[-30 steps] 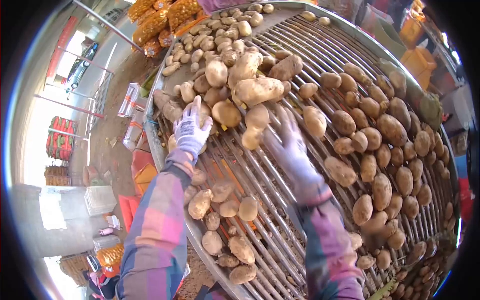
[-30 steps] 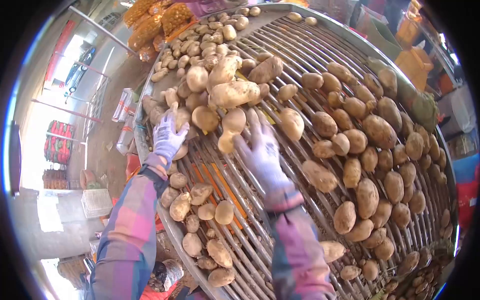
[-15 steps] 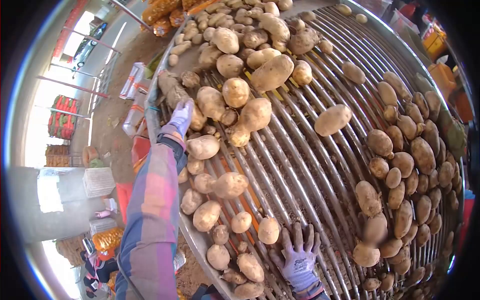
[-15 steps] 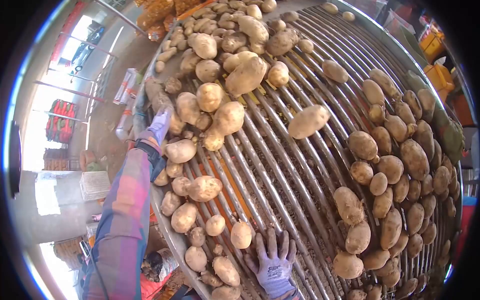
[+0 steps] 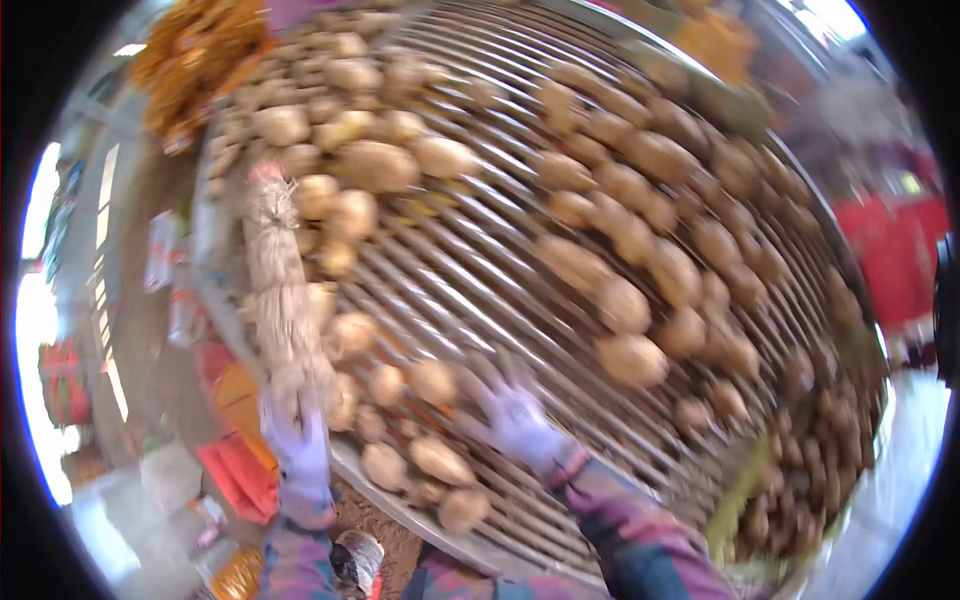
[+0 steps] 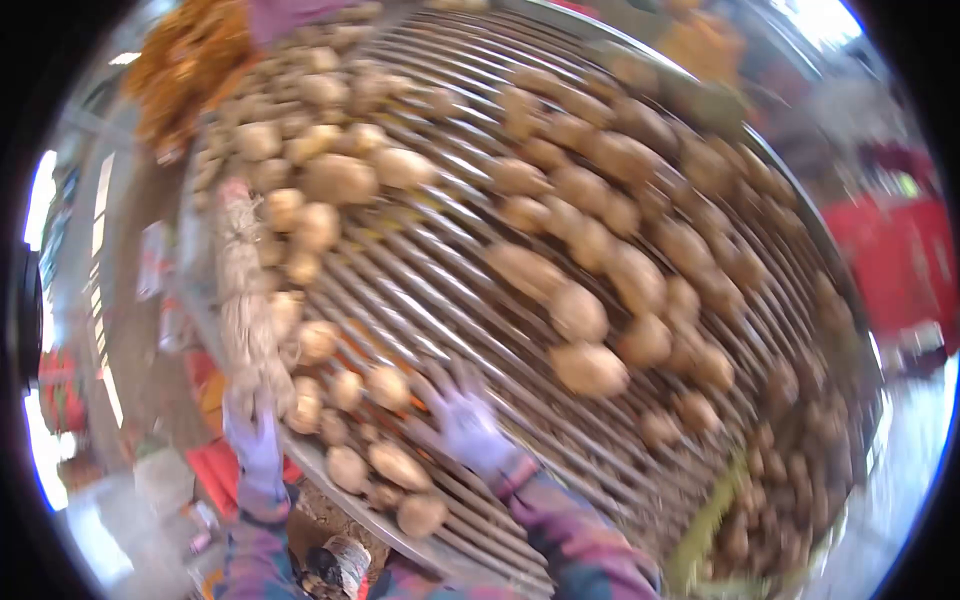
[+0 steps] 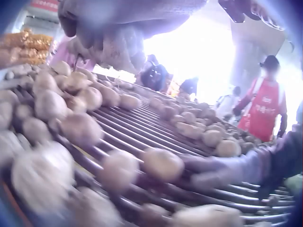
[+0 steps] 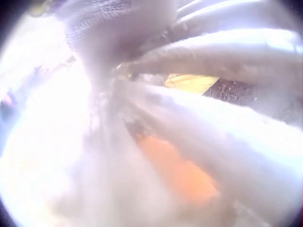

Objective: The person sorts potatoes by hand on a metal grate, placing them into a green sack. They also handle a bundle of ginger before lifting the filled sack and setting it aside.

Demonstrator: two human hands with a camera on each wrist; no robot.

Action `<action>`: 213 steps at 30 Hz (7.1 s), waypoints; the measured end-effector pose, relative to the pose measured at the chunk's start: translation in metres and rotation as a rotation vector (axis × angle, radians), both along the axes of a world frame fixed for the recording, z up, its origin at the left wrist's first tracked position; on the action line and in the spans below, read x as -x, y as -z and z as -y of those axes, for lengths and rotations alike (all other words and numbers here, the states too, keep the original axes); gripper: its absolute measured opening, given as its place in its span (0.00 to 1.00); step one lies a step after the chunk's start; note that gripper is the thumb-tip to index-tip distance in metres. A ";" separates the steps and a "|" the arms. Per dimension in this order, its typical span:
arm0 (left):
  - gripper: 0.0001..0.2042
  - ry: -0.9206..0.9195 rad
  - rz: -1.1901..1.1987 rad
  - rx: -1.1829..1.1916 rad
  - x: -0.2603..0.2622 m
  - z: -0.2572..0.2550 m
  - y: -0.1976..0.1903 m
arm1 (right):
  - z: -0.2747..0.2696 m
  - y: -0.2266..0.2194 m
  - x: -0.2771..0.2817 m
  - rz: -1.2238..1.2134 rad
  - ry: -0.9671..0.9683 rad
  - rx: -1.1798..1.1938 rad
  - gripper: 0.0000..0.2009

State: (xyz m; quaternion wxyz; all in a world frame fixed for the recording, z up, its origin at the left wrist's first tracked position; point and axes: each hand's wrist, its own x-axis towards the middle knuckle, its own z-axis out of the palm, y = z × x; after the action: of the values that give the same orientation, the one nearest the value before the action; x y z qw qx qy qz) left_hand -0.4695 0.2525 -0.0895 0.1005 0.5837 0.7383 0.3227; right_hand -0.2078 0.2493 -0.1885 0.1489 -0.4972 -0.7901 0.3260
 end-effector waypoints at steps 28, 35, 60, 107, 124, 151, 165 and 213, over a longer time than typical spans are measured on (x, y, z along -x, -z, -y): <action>0.39 0.417 -0.402 0.264 -0.094 0.173 0.071 | -0.124 0.016 -0.173 -0.019 1.213 -0.225 0.24; 0.39 0.386 -0.306 0.384 -0.094 0.172 0.065 | -0.271 0.026 -0.016 -0.053 0.647 -0.112 0.22; 0.36 0.571 -0.398 0.522 -0.033 0.121 0.061 | 0.068 -0.001 0.055 -0.101 0.268 0.217 0.34; 0.22 0.783 0.236 0.335 -0.326 0.301 0.030 | 0.533 -0.170 -0.464 0.214 1.497 -0.111 0.16; 0.18 0.987 0.215 0.912 -0.442 0.417 -0.037 | 0.467 -0.200 -0.611 0.501 1.590 0.147 0.23; 0.15 0.915 0.691 1.087 -0.510 0.390 -0.038 | 0.530 -0.160 -0.542 0.591 1.170 -0.361 0.34; 0.28 0.658 1.609 1.431 -0.581 0.358 -0.067 | 0.470 -0.170 -0.567 -0.606 1.661 -0.001 0.23; 0.36 0.425 2.038 1.075 -0.536 0.278 -0.023 | 0.296 -0.190 -0.567 0.192 1.304 -0.001 0.26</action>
State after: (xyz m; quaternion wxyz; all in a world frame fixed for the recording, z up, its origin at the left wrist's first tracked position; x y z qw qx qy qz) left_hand 0.0668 -0.0253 -0.0664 0.9314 0.0491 0.2453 0.2645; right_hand 0.3597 -0.0470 0.0014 0.2451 -0.9007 -0.3369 0.1230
